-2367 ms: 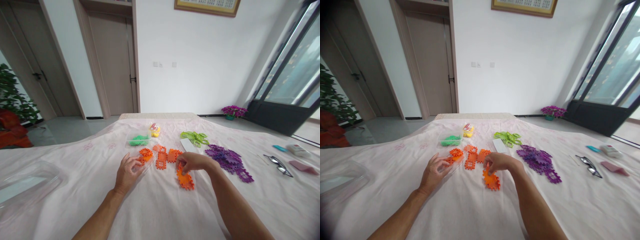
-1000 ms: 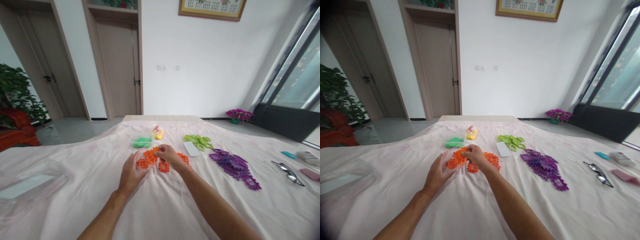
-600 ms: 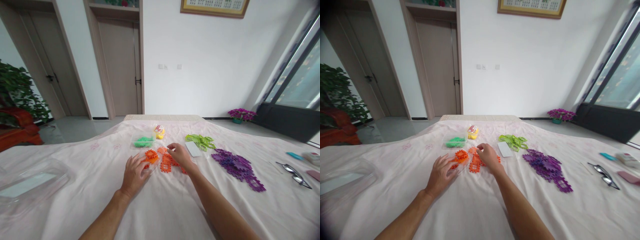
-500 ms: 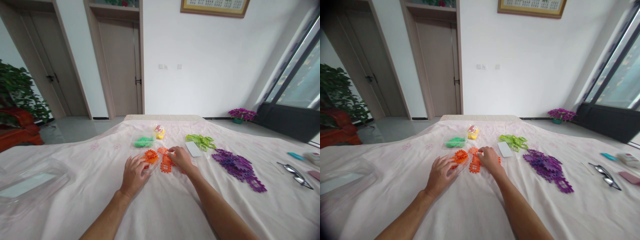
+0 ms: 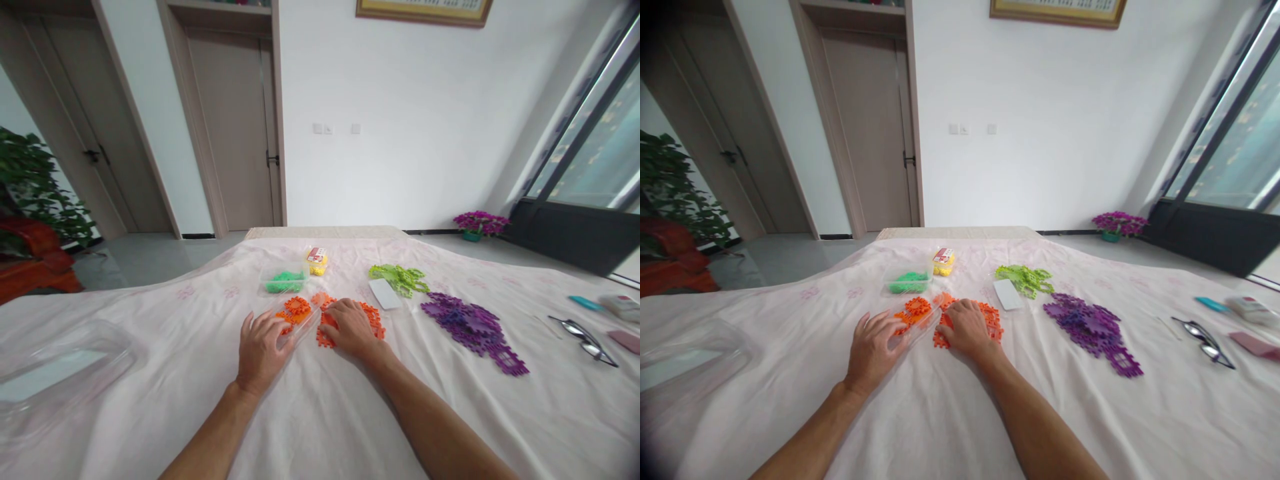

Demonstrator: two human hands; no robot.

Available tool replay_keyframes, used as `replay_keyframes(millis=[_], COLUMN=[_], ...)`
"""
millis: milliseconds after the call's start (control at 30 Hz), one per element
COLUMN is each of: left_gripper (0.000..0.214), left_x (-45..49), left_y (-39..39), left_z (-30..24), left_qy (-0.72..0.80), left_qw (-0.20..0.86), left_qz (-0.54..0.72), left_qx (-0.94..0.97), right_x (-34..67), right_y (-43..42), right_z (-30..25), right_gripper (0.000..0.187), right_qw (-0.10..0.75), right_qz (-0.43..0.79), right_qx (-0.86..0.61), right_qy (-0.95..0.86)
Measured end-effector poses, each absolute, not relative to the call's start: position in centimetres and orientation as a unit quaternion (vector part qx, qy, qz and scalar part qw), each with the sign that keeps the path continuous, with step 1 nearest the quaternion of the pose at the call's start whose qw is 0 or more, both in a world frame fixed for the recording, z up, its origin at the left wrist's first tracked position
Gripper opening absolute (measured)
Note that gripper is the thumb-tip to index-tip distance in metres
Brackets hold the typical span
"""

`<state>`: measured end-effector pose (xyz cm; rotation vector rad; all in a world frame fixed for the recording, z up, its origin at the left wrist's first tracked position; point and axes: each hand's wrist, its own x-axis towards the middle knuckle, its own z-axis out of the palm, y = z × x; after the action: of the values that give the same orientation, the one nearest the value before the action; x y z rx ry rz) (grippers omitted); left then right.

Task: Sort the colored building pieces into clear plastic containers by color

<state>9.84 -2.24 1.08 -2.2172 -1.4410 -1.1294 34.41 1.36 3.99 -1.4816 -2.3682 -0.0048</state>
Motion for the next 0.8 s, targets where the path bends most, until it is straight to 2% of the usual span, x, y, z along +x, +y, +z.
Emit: replay_keyframes(millis=[400,600,800], left_gripper=[0.011,0.009,0.007], left_x=[9.66,9.61,9.61], left_y=[-2.17,-2.14,-2.1], left_z=[1.07,1.09,1.08], left_qy=[-0.5,-0.505,-0.502], left_qw=[0.119,0.107,0.102], left_qz=[-0.399,-0.399,-0.408], left_qx=[-0.76,-0.758,-0.756], right_x=[33.88,34.57,34.25], right_y=[1.22,1.31,1.05], right_z=[3.87,4.03,4.21], right_gripper=[0.017,0.018,0.016], right_qw=[0.209,0.189,0.149], right_qz=[0.084,0.027,0.003], right_qx=[-0.444,-0.526,-0.546], right_qy=[-0.867,-0.829,-0.824])
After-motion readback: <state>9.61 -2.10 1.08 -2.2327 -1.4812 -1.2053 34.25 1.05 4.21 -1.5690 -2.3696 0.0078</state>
